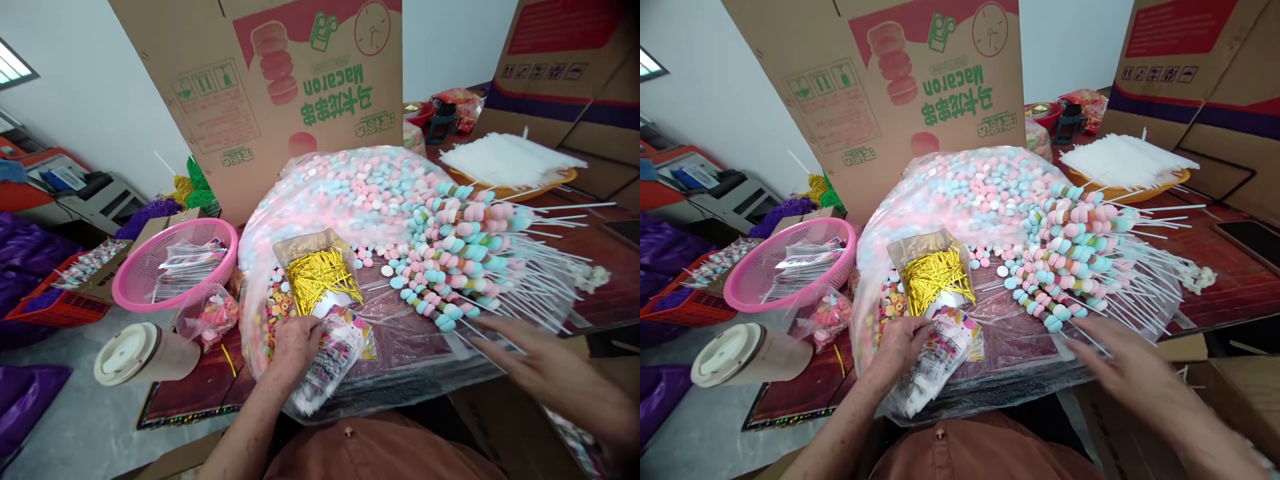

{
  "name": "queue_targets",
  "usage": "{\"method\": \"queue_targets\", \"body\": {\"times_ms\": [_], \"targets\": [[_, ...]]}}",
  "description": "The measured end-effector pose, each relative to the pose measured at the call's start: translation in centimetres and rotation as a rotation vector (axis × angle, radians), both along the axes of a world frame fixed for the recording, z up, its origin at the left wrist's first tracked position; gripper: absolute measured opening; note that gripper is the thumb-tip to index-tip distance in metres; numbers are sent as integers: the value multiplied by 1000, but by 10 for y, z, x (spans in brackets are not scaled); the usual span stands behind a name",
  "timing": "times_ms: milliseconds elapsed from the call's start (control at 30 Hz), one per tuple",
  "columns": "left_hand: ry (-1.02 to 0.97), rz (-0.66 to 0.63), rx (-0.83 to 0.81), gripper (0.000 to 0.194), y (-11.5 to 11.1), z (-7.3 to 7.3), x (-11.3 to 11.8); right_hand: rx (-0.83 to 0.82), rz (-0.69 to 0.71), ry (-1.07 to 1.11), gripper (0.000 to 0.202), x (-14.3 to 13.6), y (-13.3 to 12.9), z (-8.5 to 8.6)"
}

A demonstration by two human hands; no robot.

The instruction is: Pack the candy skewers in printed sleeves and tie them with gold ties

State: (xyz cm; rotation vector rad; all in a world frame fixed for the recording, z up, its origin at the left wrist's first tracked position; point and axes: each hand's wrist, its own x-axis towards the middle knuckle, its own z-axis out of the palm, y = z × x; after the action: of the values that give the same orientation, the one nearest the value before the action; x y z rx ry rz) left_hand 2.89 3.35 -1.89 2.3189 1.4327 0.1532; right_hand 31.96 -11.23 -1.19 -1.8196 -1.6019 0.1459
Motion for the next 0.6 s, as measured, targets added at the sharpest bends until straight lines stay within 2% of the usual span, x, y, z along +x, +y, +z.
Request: {"method": "queue_targets", "body": {"times_ms": [67, 133, 167, 233, 300, 367, 467, 533, 600], "targets": [[-2, -73, 9, 29, 4, 13, -7, 70, 235, -45, 27, -31, 48, -4], [-28, -155, 7, 28, 6, 27, -13, 142, 379, -64, 36, -72, 88, 1], [-65, -187, -7, 27, 6, 35, -15, 153, 447, -71, 32, -93, 102, 4], [-172, -190, -25, 23, 3, 45, -17, 154, 583, -54, 11, -126, 117, 11], [-275, -99, 11, 15, -2, 46, -15, 121, 598, 56, 13, -143, 120, 11], [-349, 28, 26, 20, -9, 38, -10, 27, 491, 248, 15, -146, 115, 6], [-479, 141, -126, 13, -18, 22, 1, -120, 381, 505, 15, -133, 103, 1], [-559, 126, -286, 19, -21, 16, 7, -158, 476, 570, 10, -121, 95, 3], [-606, 55, -459, 20, -21, 17, 10, -164, 597, 556, 7, -112, 89, 6]]}}
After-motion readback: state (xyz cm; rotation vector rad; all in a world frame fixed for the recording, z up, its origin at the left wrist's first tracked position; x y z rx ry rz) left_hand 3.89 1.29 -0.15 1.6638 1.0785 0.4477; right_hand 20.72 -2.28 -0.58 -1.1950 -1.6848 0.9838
